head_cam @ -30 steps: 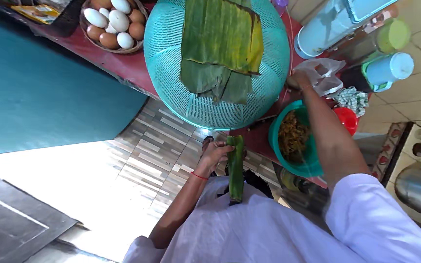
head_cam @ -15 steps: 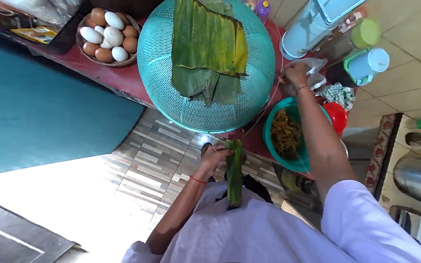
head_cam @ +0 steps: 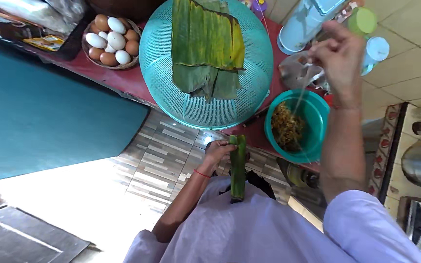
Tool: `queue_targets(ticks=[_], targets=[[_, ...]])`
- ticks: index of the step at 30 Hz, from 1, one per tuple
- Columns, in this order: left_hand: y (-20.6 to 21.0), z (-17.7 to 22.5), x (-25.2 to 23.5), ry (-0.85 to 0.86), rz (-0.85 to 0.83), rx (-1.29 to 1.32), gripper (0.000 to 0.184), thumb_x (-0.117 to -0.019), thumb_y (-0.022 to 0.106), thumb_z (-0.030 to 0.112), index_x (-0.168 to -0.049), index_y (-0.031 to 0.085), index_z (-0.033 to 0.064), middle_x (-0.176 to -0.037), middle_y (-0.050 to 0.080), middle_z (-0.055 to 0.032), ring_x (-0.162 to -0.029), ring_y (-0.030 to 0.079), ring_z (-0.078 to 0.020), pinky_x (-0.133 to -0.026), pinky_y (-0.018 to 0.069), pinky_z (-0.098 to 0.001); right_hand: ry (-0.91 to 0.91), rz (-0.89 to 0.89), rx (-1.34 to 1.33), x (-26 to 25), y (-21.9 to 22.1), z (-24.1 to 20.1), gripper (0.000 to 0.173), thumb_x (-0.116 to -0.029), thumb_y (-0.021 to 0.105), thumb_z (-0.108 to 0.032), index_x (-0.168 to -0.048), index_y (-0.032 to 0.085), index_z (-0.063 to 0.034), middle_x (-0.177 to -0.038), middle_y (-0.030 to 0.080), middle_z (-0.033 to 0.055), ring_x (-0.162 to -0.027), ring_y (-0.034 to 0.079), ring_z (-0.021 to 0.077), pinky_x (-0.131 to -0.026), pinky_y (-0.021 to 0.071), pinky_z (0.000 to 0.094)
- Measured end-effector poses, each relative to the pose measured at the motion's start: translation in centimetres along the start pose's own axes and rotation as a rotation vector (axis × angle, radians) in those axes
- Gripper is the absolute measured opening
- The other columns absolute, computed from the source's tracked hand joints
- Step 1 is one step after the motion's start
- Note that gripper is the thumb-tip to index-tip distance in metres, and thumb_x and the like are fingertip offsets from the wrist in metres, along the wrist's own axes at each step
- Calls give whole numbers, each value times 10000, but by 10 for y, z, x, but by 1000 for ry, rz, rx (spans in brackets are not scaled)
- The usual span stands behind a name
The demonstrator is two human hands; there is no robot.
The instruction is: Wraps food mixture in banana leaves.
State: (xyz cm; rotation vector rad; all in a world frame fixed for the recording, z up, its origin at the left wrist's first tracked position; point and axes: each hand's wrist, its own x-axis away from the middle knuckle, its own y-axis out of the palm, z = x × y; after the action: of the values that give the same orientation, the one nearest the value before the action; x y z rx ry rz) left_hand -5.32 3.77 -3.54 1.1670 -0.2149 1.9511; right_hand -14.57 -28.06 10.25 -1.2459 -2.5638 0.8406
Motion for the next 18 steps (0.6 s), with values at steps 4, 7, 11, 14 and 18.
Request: queue_targets(ticks=[4,7,11,14,18], targets=[[9,6,-2,24,-42,-64,71,-941,645,-43,-892,659,6,-728,655,-17,-564,582,-44,-537,512,-183,-163,-58,277,86,-54,-42,380,-1042,547,-168,-1398,597,-44,-1008,700,96,-810,650,116,-766,564,315],[17,8,-5,57,-102,-130,29,-940,651,-31,-953,663,-8,-774,663,-28,-601,602,-52,-553,519,-191,1,-189,375,164,-39,-25,381,-1034,553,-104,-1408,595,-51,-1007,711,179,-818,690,278,-739,588,491],[28,14,-6,104,-186,-189,23,-936,667,-4,-950,669,14,-809,679,-25,-641,622,-59,-583,538,-209,187,-251,318,264,28,40,352,-1029,550,-111,-1355,649,-22,-1027,742,173,-869,727,303,-796,603,503],[36,19,-4,112,-241,-193,25,-948,659,-1,-961,668,18,-857,695,-35,-709,665,-82,-638,574,-231,213,-128,241,312,66,61,365,-984,590,-64,-1335,669,0,-1024,760,183,-859,749,313,-789,614,498],[44,22,-3,111,-308,-208,58,-963,624,-6,-953,666,32,-850,697,-19,-700,669,-61,-639,573,-204,250,-253,143,348,92,85,359,-1003,558,-98,-1337,668,-25,-1042,756,180,-918,744,334,-840,589,540]])
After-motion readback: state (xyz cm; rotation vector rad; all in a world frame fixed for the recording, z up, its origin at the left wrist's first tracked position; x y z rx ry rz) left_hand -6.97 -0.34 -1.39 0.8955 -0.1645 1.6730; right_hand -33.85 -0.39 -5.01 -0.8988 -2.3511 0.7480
